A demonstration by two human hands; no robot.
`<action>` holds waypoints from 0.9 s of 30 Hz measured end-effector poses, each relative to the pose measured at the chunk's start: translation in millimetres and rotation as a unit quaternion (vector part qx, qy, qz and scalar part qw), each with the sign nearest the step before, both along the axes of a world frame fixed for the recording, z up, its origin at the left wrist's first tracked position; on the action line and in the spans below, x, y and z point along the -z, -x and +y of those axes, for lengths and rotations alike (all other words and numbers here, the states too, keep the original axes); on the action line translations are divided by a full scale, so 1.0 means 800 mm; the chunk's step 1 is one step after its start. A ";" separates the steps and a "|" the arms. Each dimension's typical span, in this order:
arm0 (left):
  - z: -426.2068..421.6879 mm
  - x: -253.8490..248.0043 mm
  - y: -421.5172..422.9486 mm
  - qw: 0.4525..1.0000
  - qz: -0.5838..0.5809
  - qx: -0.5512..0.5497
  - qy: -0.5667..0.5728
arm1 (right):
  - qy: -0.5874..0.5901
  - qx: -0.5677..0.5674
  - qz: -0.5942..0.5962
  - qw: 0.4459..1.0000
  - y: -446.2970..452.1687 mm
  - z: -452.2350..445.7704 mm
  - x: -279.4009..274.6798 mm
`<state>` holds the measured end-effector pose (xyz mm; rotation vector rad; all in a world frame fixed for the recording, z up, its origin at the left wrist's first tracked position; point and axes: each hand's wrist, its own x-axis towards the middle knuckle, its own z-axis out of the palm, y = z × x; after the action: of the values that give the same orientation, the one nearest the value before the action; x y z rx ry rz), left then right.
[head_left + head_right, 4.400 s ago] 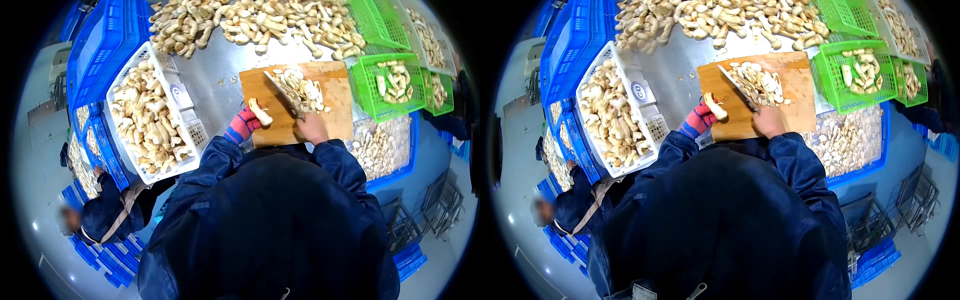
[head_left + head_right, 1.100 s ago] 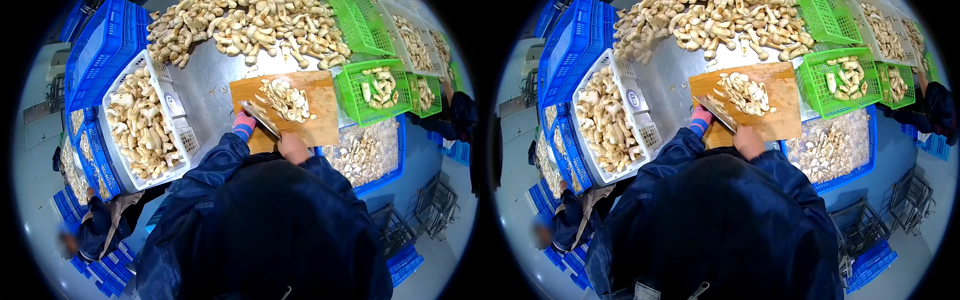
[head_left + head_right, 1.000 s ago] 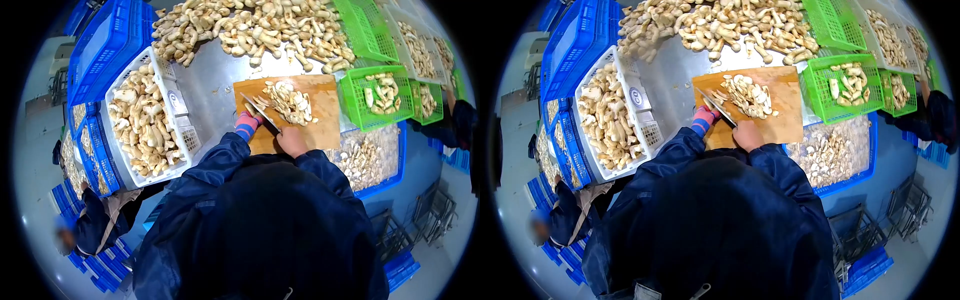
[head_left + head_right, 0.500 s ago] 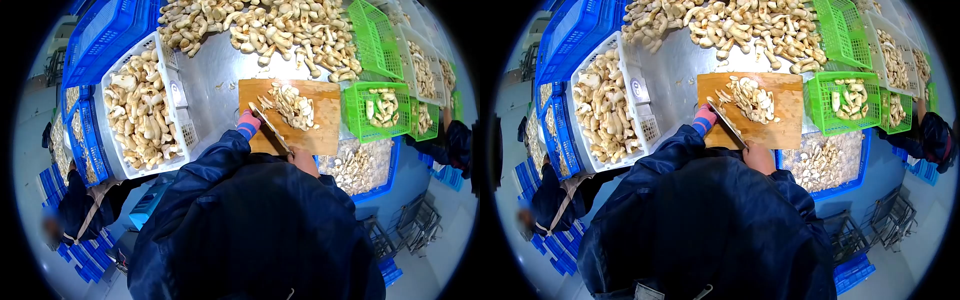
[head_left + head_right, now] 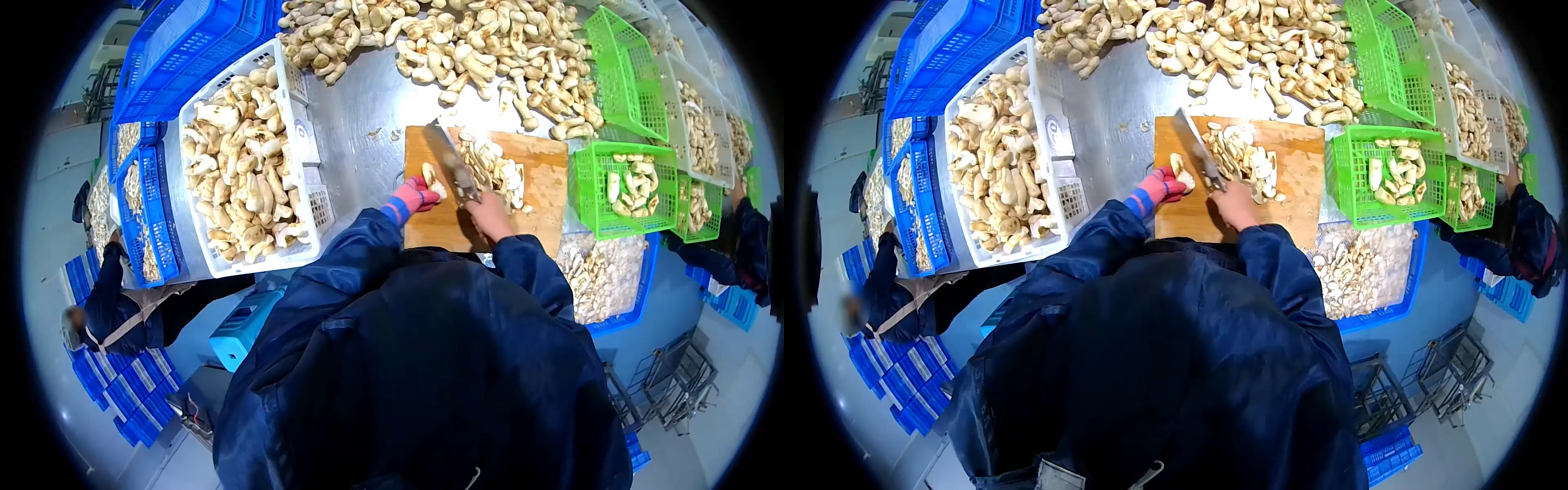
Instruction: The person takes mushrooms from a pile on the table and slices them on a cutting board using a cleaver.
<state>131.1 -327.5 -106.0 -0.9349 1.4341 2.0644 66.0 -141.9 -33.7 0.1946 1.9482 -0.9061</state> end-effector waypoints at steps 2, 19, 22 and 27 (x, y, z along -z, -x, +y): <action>-0.018 -0.024 -0.012 0.989 -0.002 -0.001 -0.149 | -0.002 -0.005 0.121 0.993 -0.004 0.023 0.005; -0.001 -0.016 0.019 0.814 0.029 0.373 0.444 | 0.006 -0.184 0.239 0.953 -0.037 0.078 -0.005; -0.009 -0.012 0.022 0.817 0.038 0.372 0.439 | -0.024 -0.187 0.206 0.960 -0.023 0.058 0.006; -0.037 -0.029 0.013 0.993 0.042 0.088 -0.065 | -0.027 -0.121 0.224 0.967 -0.015 0.029 0.018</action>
<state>120.8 -357.1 -82.6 -0.6526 1.3520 2.0584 78.4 -118.8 -48.1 -0.2342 2.3512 -0.7797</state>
